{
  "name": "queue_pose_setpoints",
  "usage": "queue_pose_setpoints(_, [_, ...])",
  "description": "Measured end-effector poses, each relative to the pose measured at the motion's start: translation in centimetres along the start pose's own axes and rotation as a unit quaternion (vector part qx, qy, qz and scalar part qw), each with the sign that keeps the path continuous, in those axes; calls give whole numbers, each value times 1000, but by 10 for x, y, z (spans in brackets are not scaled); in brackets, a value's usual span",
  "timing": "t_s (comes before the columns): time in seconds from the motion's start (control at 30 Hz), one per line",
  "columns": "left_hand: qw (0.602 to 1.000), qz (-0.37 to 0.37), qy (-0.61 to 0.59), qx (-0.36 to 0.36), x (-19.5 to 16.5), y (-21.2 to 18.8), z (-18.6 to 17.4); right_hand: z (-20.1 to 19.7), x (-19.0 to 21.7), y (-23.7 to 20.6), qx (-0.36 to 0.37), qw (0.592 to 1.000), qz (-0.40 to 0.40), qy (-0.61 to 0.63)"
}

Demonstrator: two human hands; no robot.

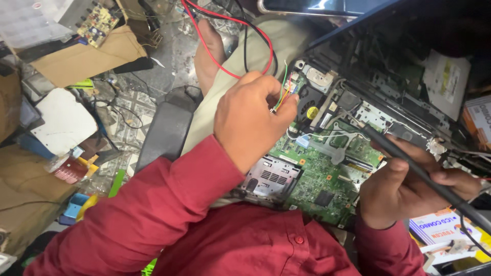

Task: The person works on a disassembled laptop, handling wires and components on the motherboard. They use a syringe-like tool to apply a substance to the board and a soldering iron to work on connections. The person repeatedly opens and closes the laptop lid during the process.

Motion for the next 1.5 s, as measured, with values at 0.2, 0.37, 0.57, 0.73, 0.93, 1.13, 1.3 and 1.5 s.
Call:
queue_pose_setpoints(0.2, [997, 46, -4, 57, -2, 0, -9, 15, 1, 9, -58, 990, 86, 100])
queue_pose_setpoints(0.37, [994, 46, -45, 91, 1, -2, -12, 21, -5, 15, -132, 898, 258, 331])
queue_pose_setpoints(0.57, [990, 40, -93, 94, 5, 2, -23, 19, -7, 17, -183, 805, 366, 429])
queue_pose_setpoints(0.73, [985, -14, -149, 83, 13, 10, -29, 26, 5, 20, -156, 899, 269, 308])
queue_pose_setpoints(0.93, [981, -20, -186, 48, 19, 17, -30, 46, 18, 25, -89, 982, 127, 110])
queue_pose_setpoints(1.13, [971, -67, -217, 73, 24, 17, -22, 56, 13, 31, -62, 990, 96, 84])
queue_pose_setpoints(1.3, [976, -68, -197, 68, 25, 18, -19, 61, 12, 32, -58, 994, 90, 32])
queue_pose_setpoints(1.5, [988, -40, -140, 50, 24, 20, -12, 69, 5, 36, -12, 995, 12, -97])
Point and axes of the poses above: each hand's wrist, its own y-axis towards the middle knuckle, its own z-axis out of the palm, x = y × z, the point moved 4 cm from there along y, towards the middle knuckle, and after that the axes turned 12 degrees about x, right-handed, at the moved point
